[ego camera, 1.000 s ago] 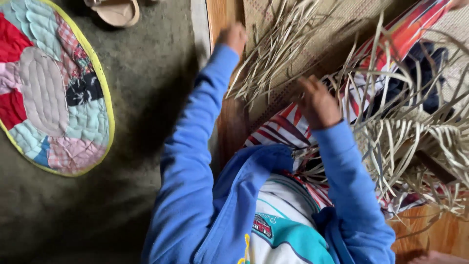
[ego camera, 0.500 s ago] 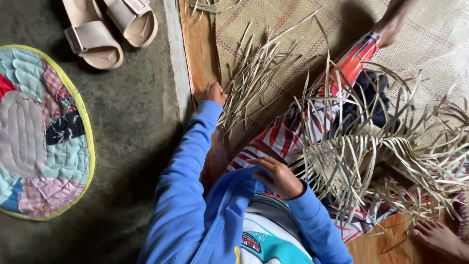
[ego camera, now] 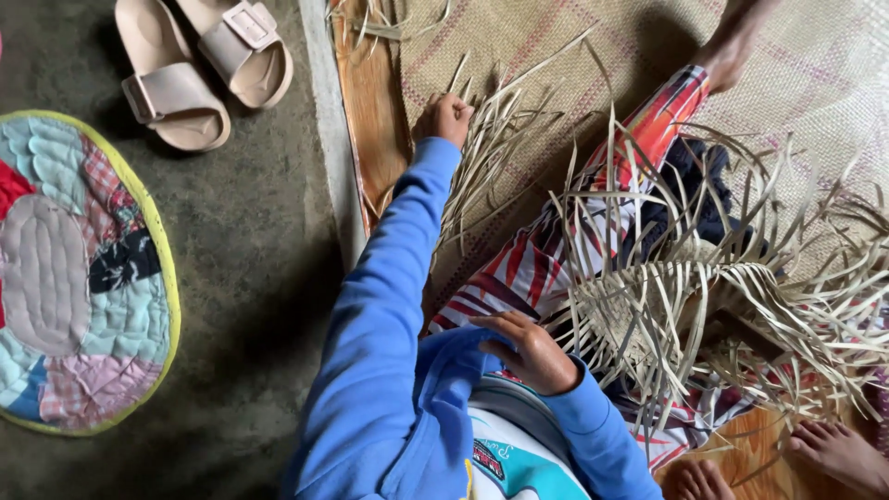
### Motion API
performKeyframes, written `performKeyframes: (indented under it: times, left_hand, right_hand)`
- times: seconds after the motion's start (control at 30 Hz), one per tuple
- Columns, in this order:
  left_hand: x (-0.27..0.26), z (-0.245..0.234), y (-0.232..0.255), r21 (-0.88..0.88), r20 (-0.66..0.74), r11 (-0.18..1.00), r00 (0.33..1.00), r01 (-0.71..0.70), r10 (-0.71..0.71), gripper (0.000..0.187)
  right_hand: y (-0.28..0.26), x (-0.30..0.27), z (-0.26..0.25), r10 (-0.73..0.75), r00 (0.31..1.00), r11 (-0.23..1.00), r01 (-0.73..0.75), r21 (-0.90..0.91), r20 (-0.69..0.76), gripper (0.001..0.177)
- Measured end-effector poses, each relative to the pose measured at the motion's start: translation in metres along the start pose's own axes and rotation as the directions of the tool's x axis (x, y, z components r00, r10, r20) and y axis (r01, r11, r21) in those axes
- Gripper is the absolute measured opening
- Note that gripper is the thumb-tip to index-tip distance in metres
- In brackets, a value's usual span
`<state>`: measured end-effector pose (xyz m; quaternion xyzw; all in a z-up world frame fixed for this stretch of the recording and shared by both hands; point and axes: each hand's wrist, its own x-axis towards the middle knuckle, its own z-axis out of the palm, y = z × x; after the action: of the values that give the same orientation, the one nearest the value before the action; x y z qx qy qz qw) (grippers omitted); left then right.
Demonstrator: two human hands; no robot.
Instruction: Weaving a hat using dried straw strands by hand while sitting on the floor.
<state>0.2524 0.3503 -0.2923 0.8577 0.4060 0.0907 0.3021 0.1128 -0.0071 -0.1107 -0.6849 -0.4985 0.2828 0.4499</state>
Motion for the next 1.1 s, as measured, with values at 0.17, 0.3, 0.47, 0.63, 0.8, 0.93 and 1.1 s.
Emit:
performKeyframes:
  times: [0.17, 0.3, 0.47, 0.63, 0.8, 0.93, 1.1]
  left_hand:
    - [0.012, -0.002, 0.029, 0.141, 0.218, 0.990, 0.976, -0.027, -0.004, 0.023]
    - [0.020, 0.008, 0.026, 0.140, 0.190, 0.990, 0.981, 0.016, -0.042, 0.027]
    - [0.014, -0.012, 0.019, -0.098, 0.124, 0.995, 0.992, 0.036, -0.024, 0.024]
    - [-0.025, -0.065, 0.037, -0.579, -0.025, 0.778, 0.959, -0.243, 0.281, 0.013]
    - [-0.077, -0.115, 0.078, -0.657, -0.051, 0.664, 0.899, -0.357, 0.434, 0.009]
    - [-0.150, -0.130, 0.109, -0.339, -0.226, 0.569, 0.652, -0.749, 0.724, 0.028]
    - [-0.222, -0.165, 0.149, -0.254, -0.153, 0.390, 0.435, -0.885, 0.887, 0.017]
  right_hand:
    - [0.006, -0.003, -0.006, 0.029, 0.999, 0.999, -0.028, 0.033, -0.029, 0.037]
    - [0.004, -0.004, -0.012, 0.061, 0.998, 0.997, -0.060, 0.041, -0.030, 0.038]
    - [0.004, -0.001, -0.022, 0.052, 0.998, 0.996, -0.050, 0.074, -0.028, 0.036]
    - [0.022, 0.000, -0.034, -0.051, 0.986, 0.991, 0.030, -0.132, -0.159, 0.033]
    - [-0.017, 0.022, -0.067, -0.130, 0.952, 0.937, 0.027, -0.348, -0.276, 0.047]
    - [-0.066, 0.031, -0.094, -0.284, 0.891, 0.866, 0.081, -0.493, -0.353, 0.044]
    - [-0.055, 0.012, -0.126, -0.330, 0.851, 0.724, -0.049, -0.688, -0.408, 0.031]
